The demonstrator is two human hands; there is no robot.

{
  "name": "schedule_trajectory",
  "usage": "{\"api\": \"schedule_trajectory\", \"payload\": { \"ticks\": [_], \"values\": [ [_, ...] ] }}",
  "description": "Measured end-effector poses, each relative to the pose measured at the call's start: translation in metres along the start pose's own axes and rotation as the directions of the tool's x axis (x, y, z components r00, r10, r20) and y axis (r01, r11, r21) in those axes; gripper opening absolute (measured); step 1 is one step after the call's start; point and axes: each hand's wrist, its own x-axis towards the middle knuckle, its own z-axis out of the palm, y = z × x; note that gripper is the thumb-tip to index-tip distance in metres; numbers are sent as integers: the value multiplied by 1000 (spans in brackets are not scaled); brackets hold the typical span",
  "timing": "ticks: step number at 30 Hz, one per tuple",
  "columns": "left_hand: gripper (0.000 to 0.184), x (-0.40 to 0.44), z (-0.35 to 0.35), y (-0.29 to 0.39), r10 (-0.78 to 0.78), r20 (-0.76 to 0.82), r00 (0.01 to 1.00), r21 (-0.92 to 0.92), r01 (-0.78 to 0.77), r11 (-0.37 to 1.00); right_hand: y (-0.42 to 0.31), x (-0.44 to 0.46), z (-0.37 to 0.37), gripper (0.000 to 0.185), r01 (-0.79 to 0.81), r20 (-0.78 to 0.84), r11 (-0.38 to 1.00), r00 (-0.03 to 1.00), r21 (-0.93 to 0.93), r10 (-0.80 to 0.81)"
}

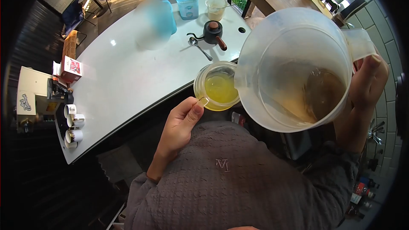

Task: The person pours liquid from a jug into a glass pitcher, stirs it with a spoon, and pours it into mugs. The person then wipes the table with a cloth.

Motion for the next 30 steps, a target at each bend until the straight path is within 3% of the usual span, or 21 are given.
{"api": "schedule_trajectory", "payload": {
  "ticks": [9, 11, 21, 23, 28, 30],
  "values": [
    [32, -1, -2, 1, -6, 16, 1000, -10, 7, 1000, 5, 15, 6, 53, 31, 8, 999, 999, 27, -31],
    [32, -2, -1, 0, -10, 10, 1000, 0, 10, 1000, 8, 16, 0, 56, 53, 140, 998, 989, -39, -48],
    [33, -8, 3, -3, -26, 18, 999, -10, 26, 1000, -2, 14, -2, 58, -3, 151, 999, 989, -40, 9],
    [33, -10, 4, -3, -26, 21, 999, -9, 26, 1000, -3, 12, 0, 53, 39, 98, 998, 994, 51, -44],
    [24, -12, 1, -8, 4, 51, 999, -64, -1, 998, -4, 12, -3, 53, 85, 114, 996, 990, 5, -85],
    [33, -14, 4, -5, -31, 30, 999, -11, 31, 999, -4, 11, -4, 53, 66, 131, 998, 989, 21, -68]
  ]
}}
